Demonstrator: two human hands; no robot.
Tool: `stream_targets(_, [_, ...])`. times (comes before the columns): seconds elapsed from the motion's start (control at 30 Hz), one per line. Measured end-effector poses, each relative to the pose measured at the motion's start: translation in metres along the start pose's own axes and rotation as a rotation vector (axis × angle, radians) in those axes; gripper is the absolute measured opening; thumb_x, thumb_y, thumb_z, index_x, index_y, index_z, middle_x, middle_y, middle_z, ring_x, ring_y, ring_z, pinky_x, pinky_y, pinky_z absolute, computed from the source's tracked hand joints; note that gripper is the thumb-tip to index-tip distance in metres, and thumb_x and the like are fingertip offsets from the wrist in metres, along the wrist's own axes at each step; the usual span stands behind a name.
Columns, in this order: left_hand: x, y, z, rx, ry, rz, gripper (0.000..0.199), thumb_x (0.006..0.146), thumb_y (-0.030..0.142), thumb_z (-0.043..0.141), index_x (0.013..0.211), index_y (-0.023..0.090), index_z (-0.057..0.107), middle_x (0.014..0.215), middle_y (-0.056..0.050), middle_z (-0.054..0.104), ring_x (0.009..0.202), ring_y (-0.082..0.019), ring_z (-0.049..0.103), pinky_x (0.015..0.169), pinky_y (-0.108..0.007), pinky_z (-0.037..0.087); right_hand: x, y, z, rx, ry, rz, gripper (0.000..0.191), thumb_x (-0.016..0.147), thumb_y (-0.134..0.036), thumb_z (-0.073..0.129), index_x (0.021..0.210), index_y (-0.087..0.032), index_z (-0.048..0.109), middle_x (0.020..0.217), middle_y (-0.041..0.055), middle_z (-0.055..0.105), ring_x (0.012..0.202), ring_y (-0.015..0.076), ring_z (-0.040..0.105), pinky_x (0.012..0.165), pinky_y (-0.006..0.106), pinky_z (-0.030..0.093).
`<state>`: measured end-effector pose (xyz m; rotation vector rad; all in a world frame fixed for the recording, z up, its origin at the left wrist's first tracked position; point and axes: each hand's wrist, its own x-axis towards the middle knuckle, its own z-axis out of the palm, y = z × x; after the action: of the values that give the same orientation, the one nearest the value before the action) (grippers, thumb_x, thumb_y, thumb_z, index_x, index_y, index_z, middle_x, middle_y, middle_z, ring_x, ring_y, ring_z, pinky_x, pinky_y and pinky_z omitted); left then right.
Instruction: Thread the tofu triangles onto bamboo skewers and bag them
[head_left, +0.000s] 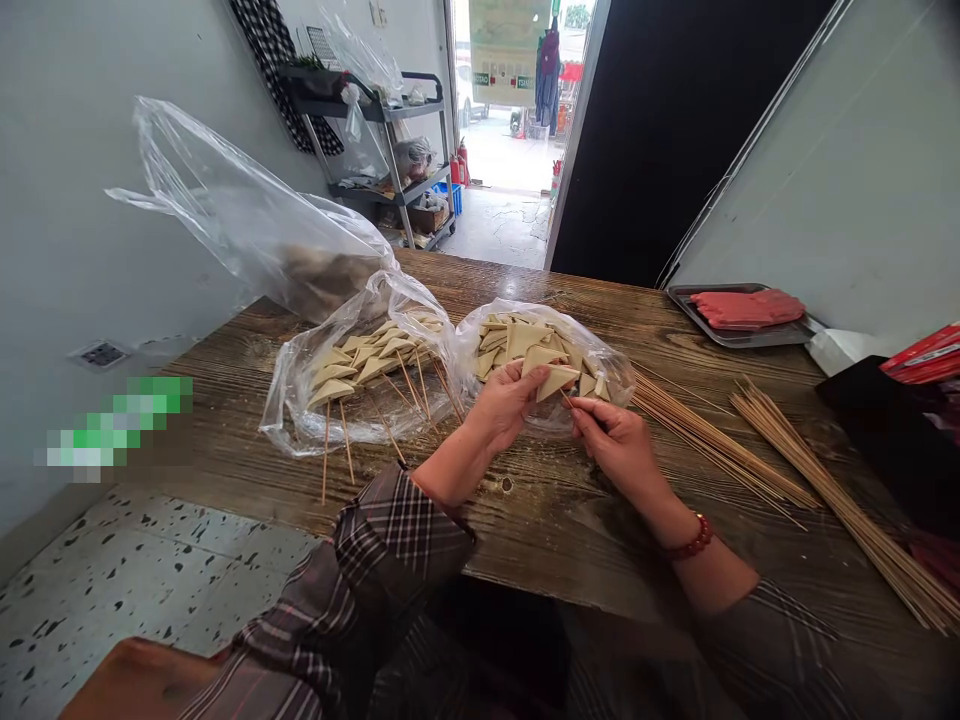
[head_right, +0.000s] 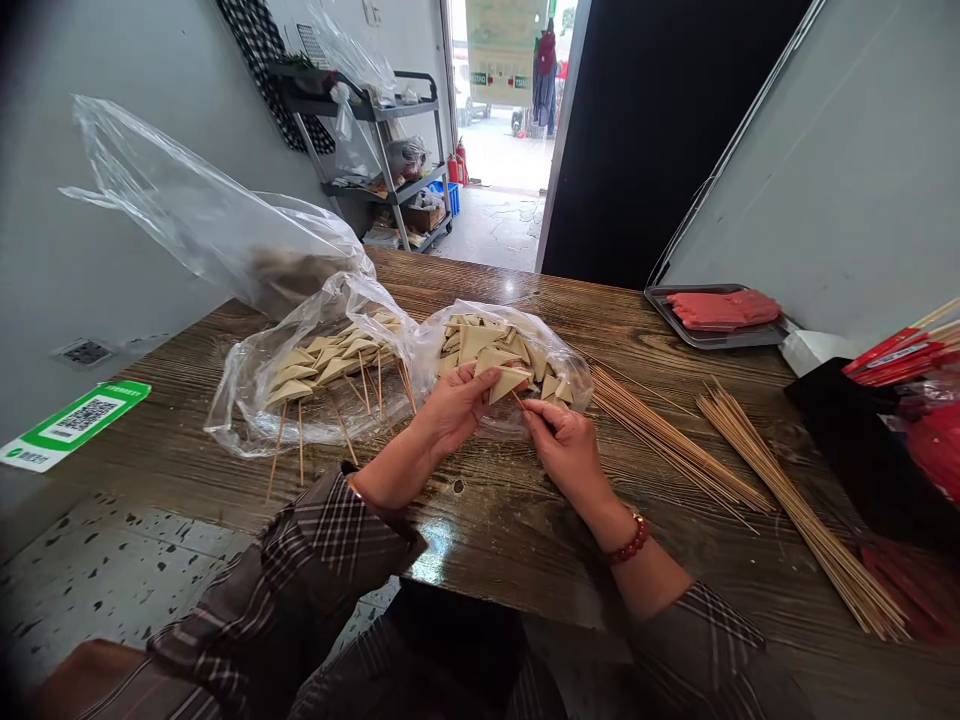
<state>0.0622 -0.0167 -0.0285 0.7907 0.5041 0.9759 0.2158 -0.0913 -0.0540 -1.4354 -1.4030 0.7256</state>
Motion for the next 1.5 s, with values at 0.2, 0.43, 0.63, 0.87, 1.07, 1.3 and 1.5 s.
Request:
stream_targets(0.2, [0.000, -0.011, 0.002, -0.019, 0.045, -0.004, 0.038, 0.064, 0.029, 0.087, 0.095, 0.012, 0.074, 0.085, -0.008, 0.076, 0.081, -0.017, 0.071, 0.078, -0.026, 0.050, 0.001, 0.003, 0.001, -0.005, 0.029, -0.037, 0.034, 0.087, -0.040, 0.059, 0.103, -0.015, 0.077, 0.063, 0.0016, 0.065, 0.048, 0.0109, 0.050, 0.045, 0.023, 0.037])
stream_targets(0.43, [-0.001, 0.001, -0.002, 0.007, 0.026, -0.011, 0.038, 0.071, 0.035, 0.083, 0.098, 0.010, 0.073, 0.093, -0.011, 0.076, 0.083, -0.018, 0.071, 0.078, -0.027, 0.052, -0.001, 0.002, 0.000, 0.010, 0.027, -0.020, 0.032, 0.087, -0.040, 0.060, 0.102, -0.017, 0.077, 0.063, 0.0007, 0.065, 0.048, 0.0102, 0.048, 0.048, 0.024, 0.039])
stream_targets(0.63, [0.001, 0.005, -0.004, -0.069, 0.070, 0.014, 0.030, 0.079, 0.033, 0.077, 0.101, 0.013, 0.071, 0.097, -0.010, 0.076, 0.089, -0.021, 0.073, 0.085, -0.033, 0.053, -0.001, 0.003, 0.000, -0.011, 0.003, -0.034, 0.033, 0.087, -0.040, 0.059, 0.101, -0.016, 0.077, 0.065, 0.0025, 0.066, 0.053, 0.0124, 0.054, 0.048, 0.024, 0.039])
stream_targets(0.87, [0.001, 0.001, -0.002, -0.054, 0.055, 0.017, 0.031, 0.075, 0.034, 0.080, 0.095, 0.011, 0.074, 0.094, -0.011, 0.076, 0.090, -0.020, 0.071, 0.086, -0.030, 0.052, -0.001, 0.005, 0.000, 0.031, -0.012, -0.002, 0.034, 0.087, -0.042, 0.060, 0.101, -0.016, 0.077, 0.063, 0.0008, 0.063, 0.047, 0.0100, 0.048, 0.045, 0.023, 0.036])
stream_targets(1.07, [0.000, 0.002, -0.002, -0.062, 0.028, -0.032, 0.035, 0.073, 0.033, 0.082, 0.100, 0.013, 0.072, 0.092, -0.009, 0.077, 0.083, -0.017, 0.071, 0.079, -0.028, 0.053, -0.001, 0.001, -0.002, 0.032, -0.007, 0.031, 0.036, 0.087, -0.044, 0.060, 0.102, -0.016, 0.077, 0.062, 0.0001, 0.063, 0.043, 0.0089, 0.044, 0.044, 0.023, 0.035])
stream_targets(1.3, [0.003, 0.015, -0.010, -0.048, 0.113, 0.065, 0.033, 0.079, 0.037, 0.076, 0.099, 0.011, 0.069, 0.095, -0.011, 0.077, 0.086, -0.020, 0.073, 0.084, -0.032, 0.054, -0.002, -0.004, -0.002, -0.048, -0.034, -0.026, 0.034, 0.087, -0.041, 0.059, 0.101, -0.016, 0.077, 0.063, 0.0025, 0.065, 0.049, 0.0111, 0.050, 0.044, 0.022, 0.035])
stream_targets(1.5, [0.006, 0.017, -0.012, -0.061, 0.098, 0.098, 0.033, 0.080, 0.033, 0.076, 0.101, 0.010, 0.068, 0.096, -0.013, 0.077, 0.092, -0.023, 0.073, 0.088, -0.035, 0.054, -0.004, -0.003, 0.000, -0.028, -0.057, -0.010, 0.036, 0.087, -0.044, 0.059, 0.100, -0.016, 0.077, 0.061, 0.0009, 0.064, 0.042, 0.0087, 0.044, 0.043, 0.023, 0.035])
